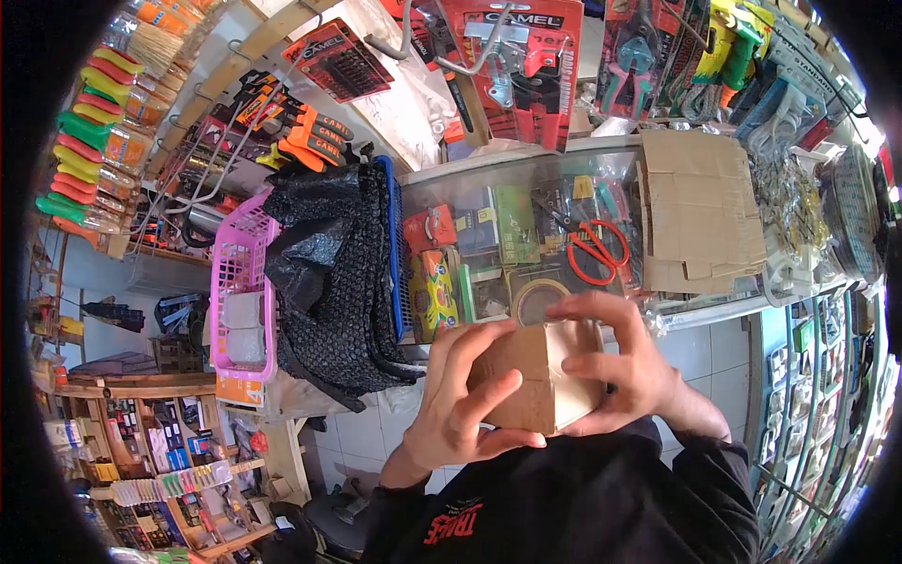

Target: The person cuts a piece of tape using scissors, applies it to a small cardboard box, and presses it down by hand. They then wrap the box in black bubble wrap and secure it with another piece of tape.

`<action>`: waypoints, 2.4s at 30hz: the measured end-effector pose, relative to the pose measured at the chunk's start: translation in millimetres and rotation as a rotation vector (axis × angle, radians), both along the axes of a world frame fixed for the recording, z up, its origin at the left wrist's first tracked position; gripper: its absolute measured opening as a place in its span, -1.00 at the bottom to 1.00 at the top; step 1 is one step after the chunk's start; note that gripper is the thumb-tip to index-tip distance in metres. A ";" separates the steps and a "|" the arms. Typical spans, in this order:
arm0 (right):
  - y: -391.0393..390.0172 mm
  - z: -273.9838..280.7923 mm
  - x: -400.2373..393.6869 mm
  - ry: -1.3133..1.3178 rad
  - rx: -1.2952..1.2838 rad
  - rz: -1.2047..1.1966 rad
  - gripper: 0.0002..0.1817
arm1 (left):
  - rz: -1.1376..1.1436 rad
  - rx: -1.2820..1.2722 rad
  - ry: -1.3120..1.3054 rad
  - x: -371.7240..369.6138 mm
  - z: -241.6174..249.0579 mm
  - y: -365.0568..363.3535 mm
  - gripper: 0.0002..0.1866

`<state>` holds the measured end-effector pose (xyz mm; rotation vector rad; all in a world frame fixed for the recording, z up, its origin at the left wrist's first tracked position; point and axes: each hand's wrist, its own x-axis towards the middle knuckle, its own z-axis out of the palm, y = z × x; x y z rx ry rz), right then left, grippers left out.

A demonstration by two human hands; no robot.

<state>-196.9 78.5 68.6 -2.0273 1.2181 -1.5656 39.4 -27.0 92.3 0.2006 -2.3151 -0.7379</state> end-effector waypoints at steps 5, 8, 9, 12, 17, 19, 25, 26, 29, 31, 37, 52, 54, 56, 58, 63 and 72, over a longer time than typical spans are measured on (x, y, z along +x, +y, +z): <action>13.1 -7.3 2.6 0.109 -0.104 -0.031 -0.36 | -0.031 -0.045 -0.134 2.3 4.2 6.7 -0.22; 18.6 -7.9 4.6 0.104 -0.158 -0.054 -0.39 | -0.030 -0.002 -0.156 0.7 4.8 11.1 -0.25; 19.9 -8.3 4.9 0.100 -0.162 -0.056 -0.40 | -0.031 0.020 -0.156 0.6 5.0 12.1 -0.25; 24.1 -7.2 5.5 0.091 -0.167 -0.053 -0.42 | -0.046 0.015 -0.168 1.4 8.2 13.6 -0.27; 27.6 -5.6 5.4 0.061 -0.198 -0.016 -0.47 | -0.055 0.020 -0.118 2.3 7.0 18.9 -0.27; 28.9 -5.4 5.8 0.049 -0.212 -0.006 -0.50 | -0.044 0.019 -0.089 3.6 5.1 22.5 -0.27; 31.0 -5.6 9.1 0.062 -0.290 -0.045 -0.54 | -0.028 -0.052 -0.052 5.6 4.6 29.4 -0.25; 31.7 -6.0 9.9 0.057 -0.301 -0.048 -0.54 | -0.021 -0.075 -0.093 6.2 12.5 30.8 -0.24; 33.7 -6.0 12.0 0.050 -0.332 -0.058 -0.53 | -0.015 -0.084 -0.119 6.2 16.2 32.4 -0.25; 33.2 -4.5 11.6 0.052 -0.353 -0.061 -0.54 | -0.012 -0.082 -0.109 6.5 16.3 33.8 -0.25; 36.5 -2.9 15.7 0.099 -0.415 -0.110 -0.52 | -0.010 -0.131 -0.133 10.0 25.8 40.1 -0.29; 42.7 1.8 28.2 0.075 -0.421 -0.167 -0.48 | 0.020 -0.121 -0.087 18.9 24.5 51.6 -0.34; 40.8 5.5 30.6 0.049 -0.461 -0.158 -0.53 | 0.022 -0.144 -0.052 21.1 20.9 52.9 -0.34; 40.2 4.9 34.8 0.031 -0.492 -0.173 -0.57 | 0.018 -0.182 -0.112 22.6 30.7 54.0 -0.35; 40.6 -1.7 41.4 0.019 -0.513 -0.214 -0.58 | 0.012 -0.178 -0.134 23.7 33.3 54.5 -0.37; 42.1 -2.1 43.2 0.015 -0.523 -0.213 -0.57 | -0.001 -0.102 -0.114 25.0 27.4 56.1 -0.39; 44.7 0.7 36.3 0.044 -0.521 -0.166 -0.55 | 0.009 -0.143 -0.159 25.6 31.9 58.3 -0.33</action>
